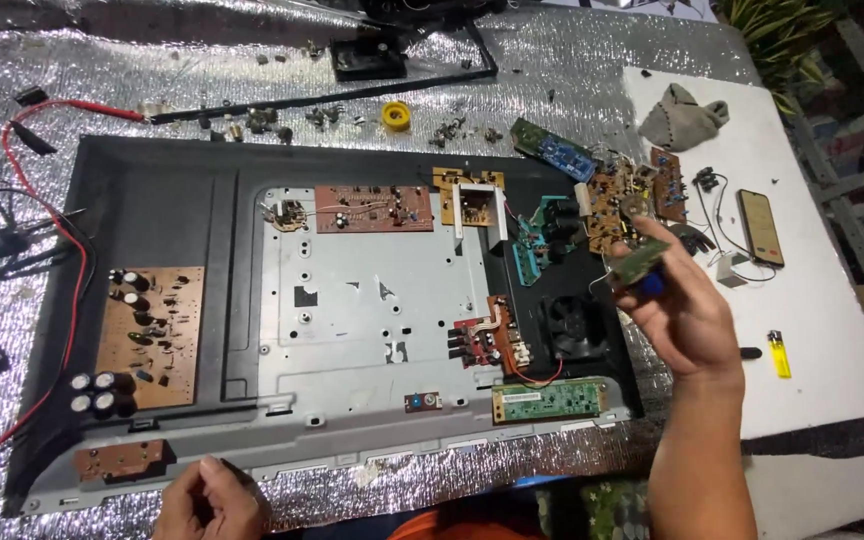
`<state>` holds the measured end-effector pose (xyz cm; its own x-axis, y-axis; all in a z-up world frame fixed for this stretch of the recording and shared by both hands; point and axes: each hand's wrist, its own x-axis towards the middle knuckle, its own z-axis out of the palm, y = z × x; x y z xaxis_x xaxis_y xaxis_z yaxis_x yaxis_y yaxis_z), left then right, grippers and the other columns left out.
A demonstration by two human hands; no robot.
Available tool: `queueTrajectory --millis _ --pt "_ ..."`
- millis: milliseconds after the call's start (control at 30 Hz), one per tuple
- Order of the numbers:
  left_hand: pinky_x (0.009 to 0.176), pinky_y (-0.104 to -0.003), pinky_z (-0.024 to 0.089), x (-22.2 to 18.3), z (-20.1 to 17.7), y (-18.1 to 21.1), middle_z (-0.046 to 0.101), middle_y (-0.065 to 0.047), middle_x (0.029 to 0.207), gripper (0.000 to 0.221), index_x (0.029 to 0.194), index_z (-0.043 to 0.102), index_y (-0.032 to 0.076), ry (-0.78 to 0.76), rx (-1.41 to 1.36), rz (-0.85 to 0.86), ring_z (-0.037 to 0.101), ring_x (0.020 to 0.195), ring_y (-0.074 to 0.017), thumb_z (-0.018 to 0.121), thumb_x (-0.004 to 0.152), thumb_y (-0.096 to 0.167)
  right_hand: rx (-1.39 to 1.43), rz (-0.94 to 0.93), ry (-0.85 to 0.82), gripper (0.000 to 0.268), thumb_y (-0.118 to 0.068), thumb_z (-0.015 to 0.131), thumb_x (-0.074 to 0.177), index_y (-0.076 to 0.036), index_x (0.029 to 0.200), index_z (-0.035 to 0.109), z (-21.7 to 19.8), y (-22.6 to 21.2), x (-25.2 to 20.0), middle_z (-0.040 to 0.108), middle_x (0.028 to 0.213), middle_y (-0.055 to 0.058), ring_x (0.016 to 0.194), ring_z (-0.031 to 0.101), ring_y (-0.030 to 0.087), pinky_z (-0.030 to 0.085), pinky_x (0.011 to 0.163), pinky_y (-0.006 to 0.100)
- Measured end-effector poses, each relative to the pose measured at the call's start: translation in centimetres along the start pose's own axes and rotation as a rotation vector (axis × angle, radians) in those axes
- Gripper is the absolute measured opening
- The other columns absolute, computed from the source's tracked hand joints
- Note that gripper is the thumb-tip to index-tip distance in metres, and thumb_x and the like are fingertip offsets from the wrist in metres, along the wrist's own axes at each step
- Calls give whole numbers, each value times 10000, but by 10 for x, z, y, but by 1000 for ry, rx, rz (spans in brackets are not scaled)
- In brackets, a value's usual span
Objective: Arranging and positioning various internal circuit boards and electronic components inside a disassembled television chassis.
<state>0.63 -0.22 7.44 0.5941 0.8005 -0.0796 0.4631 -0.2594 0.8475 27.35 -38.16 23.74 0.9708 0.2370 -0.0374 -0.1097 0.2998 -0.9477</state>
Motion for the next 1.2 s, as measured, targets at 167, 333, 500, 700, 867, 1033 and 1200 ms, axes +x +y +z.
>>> queueTrajectory --millis 167,333,500,700,867,1033,1200 --pt "407 -271 326 9 -6 -7 515 -99 431 421 670 634 -52 -157 3 -19 413 345 -179 487 1024 123 -520 12 37 490 -154 617 930 -58 1405 540 28 3 11 671 1145 178 962 646 238 565 844 346" --pt "394 -301 330 13 -10 -9 432 -62 442 432 567 549 -7 -258 -24 17 393 349 -184 482 981 96 -944 -249 -212 231 -27 744 883 -25 1113 721 71 15 25 772 981 94 652 635 96 486 551 198" --pt "383 -301 276 20 -14 -12 373 -36 441 458 532 495 25 -289 -19 70 328 347 -165 467 985 90 -1422 -437 -277 223 -146 840 797 -27 977 787 84 42 45 797 928 96 671 728 182 590 619 281" --pt "374 -292 308 18 -13 -11 410 -42 444 416 569 521 13 -266 -34 60 358 336 -165 473 978 70 -1489 -388 -305 339 -266 859 802 1 997 781 86 61 56 782 943 144 694 737 222 601 612 311" --pt "468 -300 405 -5 1 -9 514 -122 545 177 934 643 -145 141 85 197 458 446 -190 607 1062 -28 -1486 -415 -380 346 -204 842 805 -19 1084 756 79 56 52 772 1027 132 790 733 242 591 703 345" --pt "397 -268 293 5 -10 6 470 -91 433 408 652 595 -56 -69 48 19 373 340 -176 506 1038 41 -1475 -433 -397 381 -171 804 827 -38 1178 733 73 57 49 768 1106 131 871 740 253 597 772 360" --pt "361 -264 285 27 -16 -33 385 13 464 359 585 469 65 -430 -157 204 352 346 -116 478 943 63 -1440 -402 -416 382 -155 805 831 -50 1190 725 77 56 48 767 1109 121 880 743 233 608 763 343"
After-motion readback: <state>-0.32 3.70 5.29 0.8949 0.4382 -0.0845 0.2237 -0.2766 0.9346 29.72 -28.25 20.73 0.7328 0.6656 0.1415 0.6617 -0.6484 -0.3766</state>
